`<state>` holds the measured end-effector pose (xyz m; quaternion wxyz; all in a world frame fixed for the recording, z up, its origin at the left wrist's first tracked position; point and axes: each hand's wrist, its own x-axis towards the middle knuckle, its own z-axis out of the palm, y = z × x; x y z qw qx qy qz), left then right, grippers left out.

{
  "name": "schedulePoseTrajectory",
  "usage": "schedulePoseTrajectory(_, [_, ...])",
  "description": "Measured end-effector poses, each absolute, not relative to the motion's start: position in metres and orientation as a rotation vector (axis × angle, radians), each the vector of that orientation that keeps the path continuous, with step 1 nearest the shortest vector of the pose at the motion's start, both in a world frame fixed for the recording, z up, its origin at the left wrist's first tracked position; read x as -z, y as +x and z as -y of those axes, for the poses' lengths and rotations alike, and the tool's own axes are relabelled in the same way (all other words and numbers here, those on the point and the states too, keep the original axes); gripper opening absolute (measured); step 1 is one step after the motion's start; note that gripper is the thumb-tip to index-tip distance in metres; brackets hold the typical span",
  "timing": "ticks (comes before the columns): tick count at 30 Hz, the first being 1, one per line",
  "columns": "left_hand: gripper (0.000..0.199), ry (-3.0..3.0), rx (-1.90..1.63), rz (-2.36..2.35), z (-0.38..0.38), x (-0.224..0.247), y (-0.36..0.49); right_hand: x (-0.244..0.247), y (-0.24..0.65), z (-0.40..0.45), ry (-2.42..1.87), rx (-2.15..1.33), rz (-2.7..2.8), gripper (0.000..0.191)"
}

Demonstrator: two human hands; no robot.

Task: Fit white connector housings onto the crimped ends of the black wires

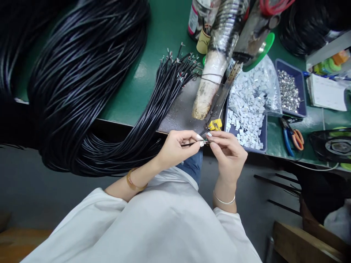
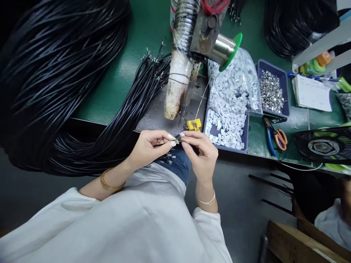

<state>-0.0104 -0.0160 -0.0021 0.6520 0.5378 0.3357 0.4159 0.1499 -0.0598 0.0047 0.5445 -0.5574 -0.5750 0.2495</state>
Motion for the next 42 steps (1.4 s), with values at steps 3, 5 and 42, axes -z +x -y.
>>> schedulePoseTrajectory(3, [0.010, 1.400, -0.993, -0.797, 0.019, 0.006, -0.010, -0.009, 0.149, 0.063, -1.362, -0.543, 1.467, 0.023])
schedulePoseTrajectory(5, [0.010, 1.521, -1.039, -0.832, 0.020, 0.008, -0.010, -0.010, 0.149, 0.064, -1.375, -0.507, 1.512, 0.022])
schedulePoseTrajectory(42, [0.011, 0.878, -1.049, -0.571, 0.001, -0.010, -0.017, -0.009, 0.149, 0.063, -1.436, -0.151, 1.322, 0.006])
